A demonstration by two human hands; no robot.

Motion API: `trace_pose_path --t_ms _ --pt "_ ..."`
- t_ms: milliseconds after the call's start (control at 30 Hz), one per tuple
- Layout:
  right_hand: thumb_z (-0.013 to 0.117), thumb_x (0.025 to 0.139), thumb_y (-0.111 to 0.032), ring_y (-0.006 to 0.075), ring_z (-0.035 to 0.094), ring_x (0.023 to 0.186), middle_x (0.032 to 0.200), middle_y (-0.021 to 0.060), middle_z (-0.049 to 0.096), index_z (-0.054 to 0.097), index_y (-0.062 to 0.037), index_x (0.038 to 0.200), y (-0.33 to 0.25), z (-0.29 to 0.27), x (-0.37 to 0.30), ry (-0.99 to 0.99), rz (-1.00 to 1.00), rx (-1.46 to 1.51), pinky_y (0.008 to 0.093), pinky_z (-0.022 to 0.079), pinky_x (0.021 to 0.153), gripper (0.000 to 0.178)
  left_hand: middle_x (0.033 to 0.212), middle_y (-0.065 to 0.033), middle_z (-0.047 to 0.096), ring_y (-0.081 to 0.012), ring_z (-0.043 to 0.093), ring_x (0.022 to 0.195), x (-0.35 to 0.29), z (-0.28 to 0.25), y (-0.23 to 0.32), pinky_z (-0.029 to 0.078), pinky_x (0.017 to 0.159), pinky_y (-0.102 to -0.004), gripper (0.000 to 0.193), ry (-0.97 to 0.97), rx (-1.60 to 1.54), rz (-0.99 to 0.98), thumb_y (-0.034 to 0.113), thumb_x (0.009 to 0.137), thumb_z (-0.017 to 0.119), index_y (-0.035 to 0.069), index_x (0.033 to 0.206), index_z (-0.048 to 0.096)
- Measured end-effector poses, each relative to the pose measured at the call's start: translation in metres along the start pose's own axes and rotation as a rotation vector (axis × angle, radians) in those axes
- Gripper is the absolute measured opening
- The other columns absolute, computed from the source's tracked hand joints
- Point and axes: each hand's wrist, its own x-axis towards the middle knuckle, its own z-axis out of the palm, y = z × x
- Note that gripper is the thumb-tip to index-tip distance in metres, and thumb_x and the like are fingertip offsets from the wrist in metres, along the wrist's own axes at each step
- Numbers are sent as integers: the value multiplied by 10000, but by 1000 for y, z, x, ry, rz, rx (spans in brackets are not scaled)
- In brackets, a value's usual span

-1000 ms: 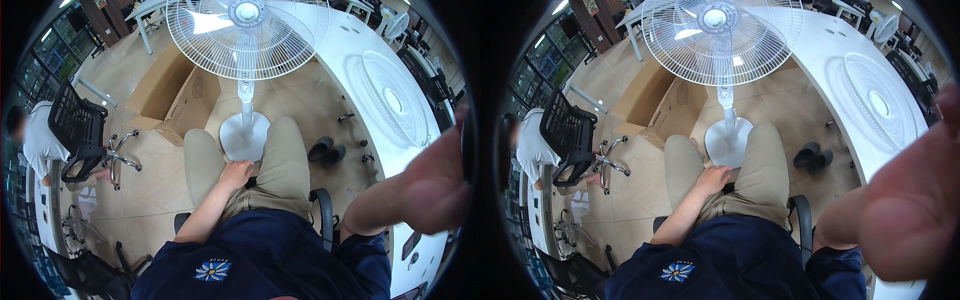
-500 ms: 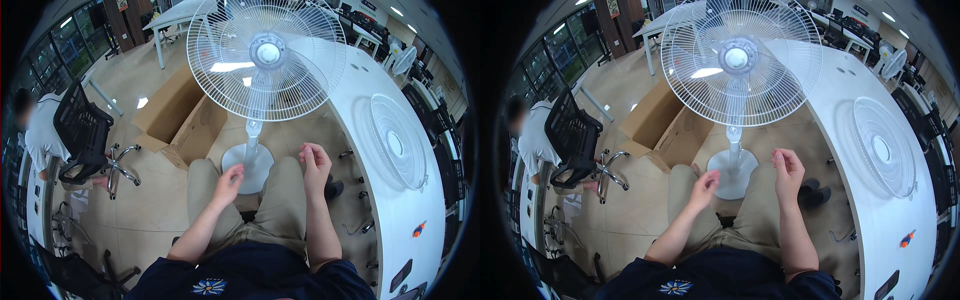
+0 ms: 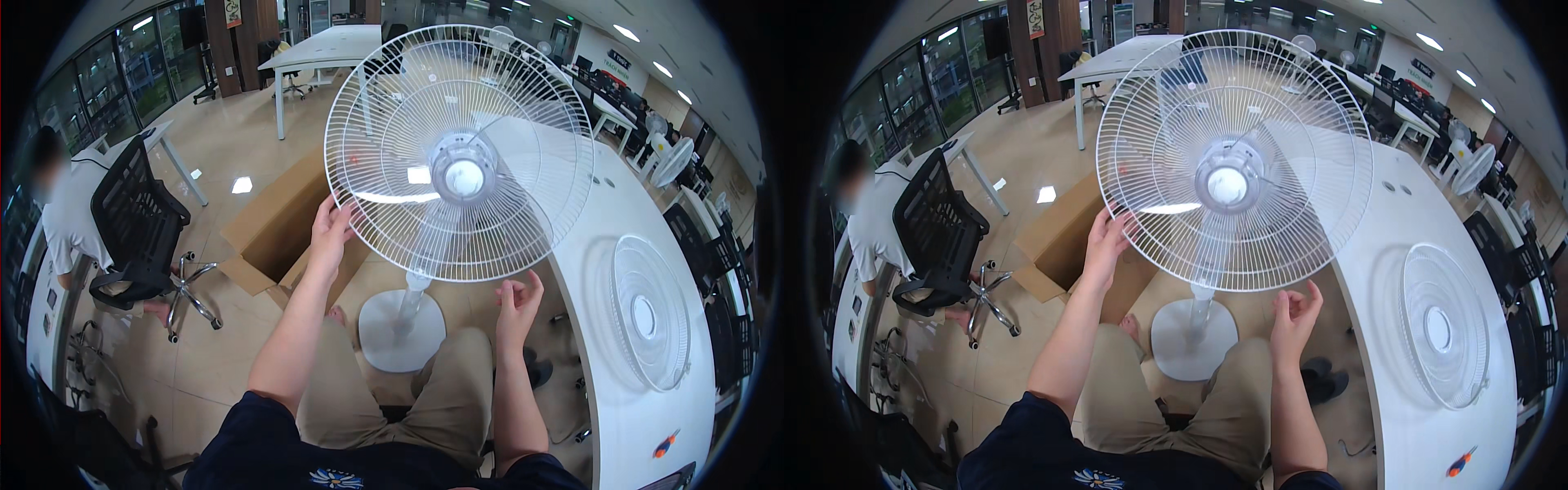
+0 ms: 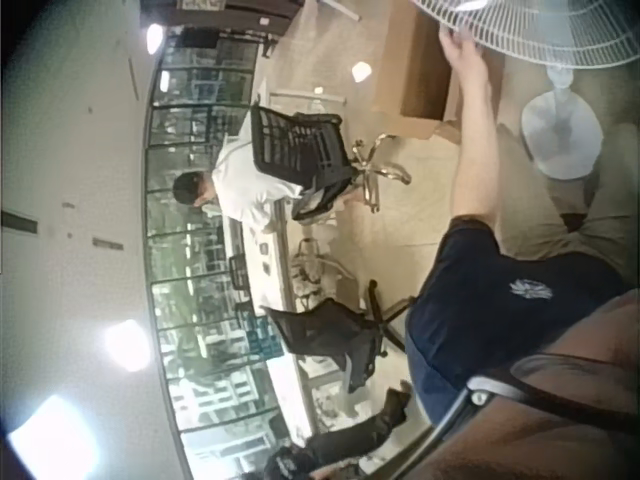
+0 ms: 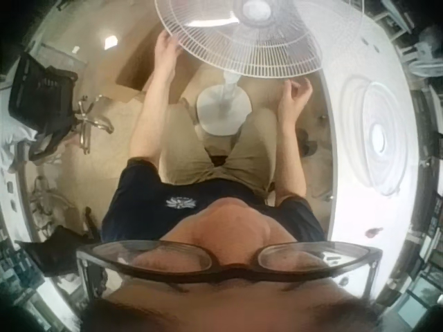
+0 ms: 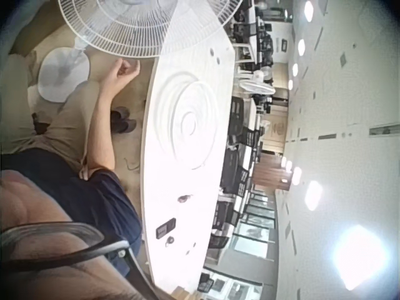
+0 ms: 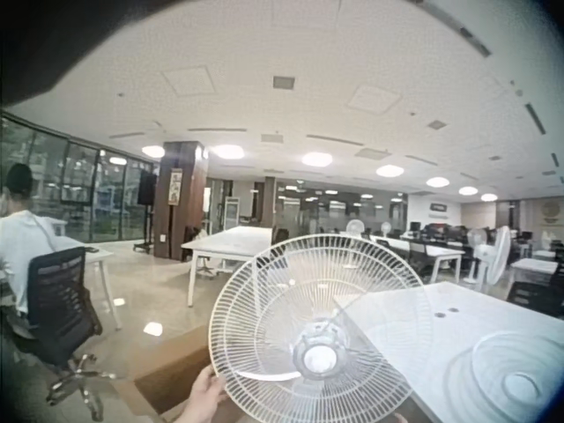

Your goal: Assemble a floor fan by attaching the front and rear guards and the blade.

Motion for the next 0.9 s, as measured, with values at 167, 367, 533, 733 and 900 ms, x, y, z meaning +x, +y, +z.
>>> trace_pose_path --t_ms 167,367,533,733,900 --pt "637 1019 -102 116 619 848 1006 77 622 373 18 1459 4 9 27 -79 91 -37 257 515 706 527 1256 -133 691 -167 688 1084 -11 2 -10 567 895 -295 370 -1 113 12 130 1082 527 -12 1424 532" --pt "625 1014 -74 94 551 861 1048 53 569 424 -9 1424 -3 14 28 243 -201 -73 233 464 739 461 1203 -112 715 -157 713 1029 -37 11 -9 555 798 -247 409 97 85 116 93 1054 586 -53 1433 534" --pt "699 913 9 167 573 948 1113 85 588 614 -17 1191 -28 19 30 93 -460 -205 268 460 810 291 1210 -116 722 -157 719 1024 -34 15 -9 556 764 -236 407 132 123 86 98 1054 588 -46 1432 543" --pt "734 862 46 269 607 1113 1288 154 610 624 -20 1221 -52 29 59 220 -734 -516 348 483 834 381 1186 -115 732 -151 721 1011 -22 12 -2 567 731 -236 393 105 127 52 101 1062 569 -29 1433 551" --pt "729 870 54 270 628 1080 1309 157 617 642 -17 1211 -61 20 83 268 -643 -442 367 502 849 360 1154 -95 741 -144 720 996 -30 17 -3 577 740 -245 364 73 125 80 113 1064 571 -3 1409 585"
